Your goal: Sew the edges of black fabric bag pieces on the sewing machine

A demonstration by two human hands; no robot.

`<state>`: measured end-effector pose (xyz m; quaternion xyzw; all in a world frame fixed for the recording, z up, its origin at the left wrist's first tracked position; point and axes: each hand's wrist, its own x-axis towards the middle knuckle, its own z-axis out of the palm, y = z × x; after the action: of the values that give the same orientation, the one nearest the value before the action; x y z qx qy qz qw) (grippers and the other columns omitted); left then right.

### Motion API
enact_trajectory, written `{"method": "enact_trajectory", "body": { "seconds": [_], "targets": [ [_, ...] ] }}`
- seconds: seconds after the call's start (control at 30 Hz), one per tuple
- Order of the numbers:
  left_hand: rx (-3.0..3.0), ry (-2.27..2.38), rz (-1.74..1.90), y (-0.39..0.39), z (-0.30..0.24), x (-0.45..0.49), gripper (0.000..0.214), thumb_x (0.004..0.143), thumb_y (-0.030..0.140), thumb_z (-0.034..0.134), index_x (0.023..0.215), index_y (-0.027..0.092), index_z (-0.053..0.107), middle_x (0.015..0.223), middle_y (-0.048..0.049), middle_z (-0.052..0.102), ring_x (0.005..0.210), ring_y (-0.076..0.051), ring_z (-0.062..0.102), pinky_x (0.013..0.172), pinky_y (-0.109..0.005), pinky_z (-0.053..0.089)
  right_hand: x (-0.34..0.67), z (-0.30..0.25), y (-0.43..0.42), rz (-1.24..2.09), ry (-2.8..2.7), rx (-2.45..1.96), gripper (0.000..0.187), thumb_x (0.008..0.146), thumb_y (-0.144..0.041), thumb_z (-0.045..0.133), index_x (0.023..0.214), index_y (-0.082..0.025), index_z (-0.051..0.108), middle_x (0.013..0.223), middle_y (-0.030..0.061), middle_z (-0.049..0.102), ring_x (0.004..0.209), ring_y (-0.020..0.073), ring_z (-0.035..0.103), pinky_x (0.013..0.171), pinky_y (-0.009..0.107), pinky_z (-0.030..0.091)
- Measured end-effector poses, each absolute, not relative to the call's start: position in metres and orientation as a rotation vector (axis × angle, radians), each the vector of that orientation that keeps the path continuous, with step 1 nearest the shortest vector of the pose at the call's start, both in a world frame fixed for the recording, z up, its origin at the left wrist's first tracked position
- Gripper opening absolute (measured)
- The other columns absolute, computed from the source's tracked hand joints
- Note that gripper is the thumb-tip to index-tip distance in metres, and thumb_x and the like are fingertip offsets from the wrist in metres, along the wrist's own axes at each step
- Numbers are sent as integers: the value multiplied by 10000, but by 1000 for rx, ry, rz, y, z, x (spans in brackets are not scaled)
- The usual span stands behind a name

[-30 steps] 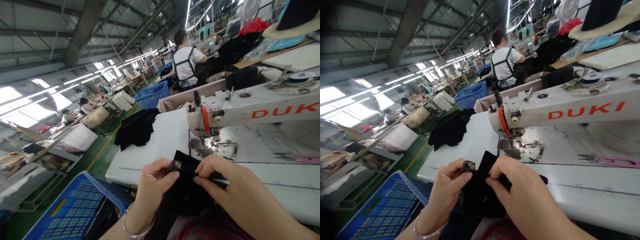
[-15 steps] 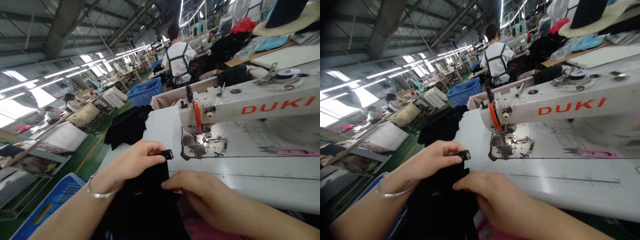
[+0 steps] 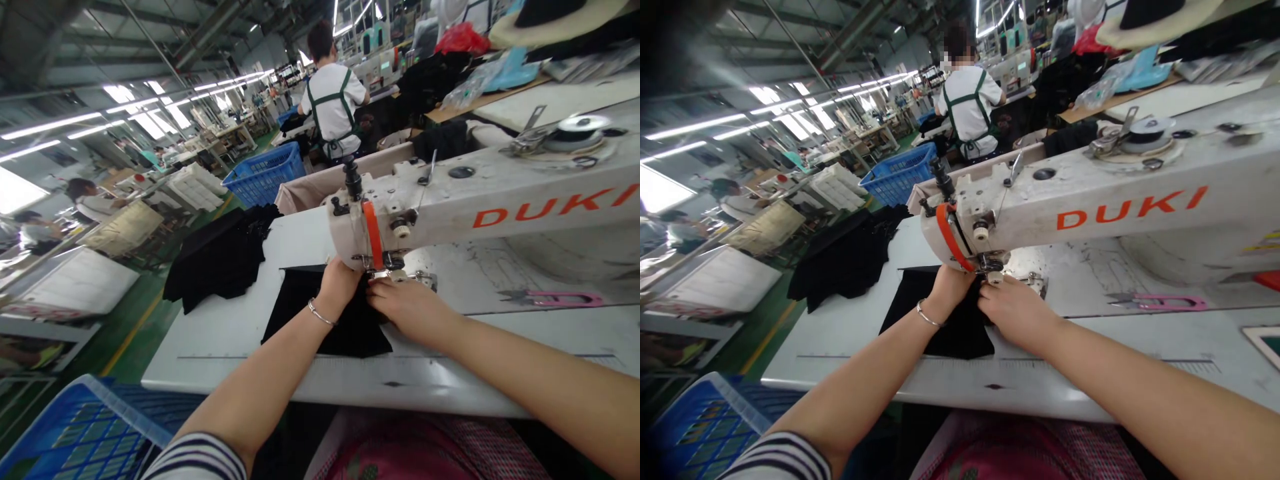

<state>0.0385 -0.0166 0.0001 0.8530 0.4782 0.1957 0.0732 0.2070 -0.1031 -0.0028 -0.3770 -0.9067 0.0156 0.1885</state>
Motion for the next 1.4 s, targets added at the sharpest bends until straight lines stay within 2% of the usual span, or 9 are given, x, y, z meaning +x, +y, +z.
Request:
{"method": "enact_trajectory", "body": {
  "seconds": [0.1,0.2,0.27,0.4,0.6,1.07,1.23,1.33,1.4],
  "targets": [
    [2542,1420,589,-36,-5,34,123,883,209,632,962,140,696,945,-107,700,899,-241,653,830,-371,533,217,-11,-112,36,-2574,-1028,306,873,-42,500,1115,-124,668,1144,112,660,1105,250,587,962,414,476],
    [2570,1293,577,-55,-6,24,149,899,193,617,1030,183,688,1041,-66,695,1003,-212,634,926,-365,517,220,-20,-119,31,-2548,-1021,338,895,-56,477,1193,-105,629,1210,119,644,1171,248,562,1003,417,465],
    [2638,1165,560,-62,-6,20,210,917,153,578,1101,199,670,1118,-54,682,1086,-204,606,1005,-389,483,220,-22,-121,25,-2521,-1012,332,894,-57,476,1181,-103,635,1211,125,646,1166,252,570,996,430,476],
    [2730,1004,561,-63,-7,15,270,941,113,515,1173,187,633,1189,-67,672,1133,-201,603,1036,-428,476,217,-19,-121,19,-2492,-993,333,884,-51,471,1160,-104,650,1189,130,662,1143,258,594,949,437,509],
    [2753,959,592,-60,-8,11,248,941,117,525,1158,168,636,1164,-68,690,1128,-193,617,1015,-394,498,215,-14,-123,3,-2491,-976,343,868,-51,447,1129,-102,663,1165,113,678,1097,245,615,912,395,524],
    [2744,970,606,-55,-6,16,218,934,104,523,1108,144,649,1147,-73,683,1105,-194,609,1022,-383,487,217,-12,-119,7,-2502,-1067,343,865,-47,448,1131,-111,654,1179,109,674,1049,252,639,870,409,536],
    [2729,951,603,-52,-8,17,209,938,101,512,1082,161,651,1122,-58,689,1065,-191,622,985,-391,510,213,-17,-119,51,-2461,-1036,291,870,-76,497,1108,-125,656,1153,91,681,1063,237,630,904,403,518],
    [2671,964,537,-57,2,14,223,962,151,486,1120,167,642,1152,-62,681,1111,-198,607,1021,-411,489,219,-15,-120,78,-2460,-1026,298,890,-97,488,1141,-151,640,1183,73,669,1098,225,614,918,411,507],
    [2633,929,433,-68,14,8,345,953,311,539,1264,166,566,1304,-93,607,1242,-232,536,1090,-453,435,231,-9,-123,141,-2498,-1016,347,886,-103,476,1190,-195,615,1250,51,637,1158,219,579,992,449,459]
  ]
}}
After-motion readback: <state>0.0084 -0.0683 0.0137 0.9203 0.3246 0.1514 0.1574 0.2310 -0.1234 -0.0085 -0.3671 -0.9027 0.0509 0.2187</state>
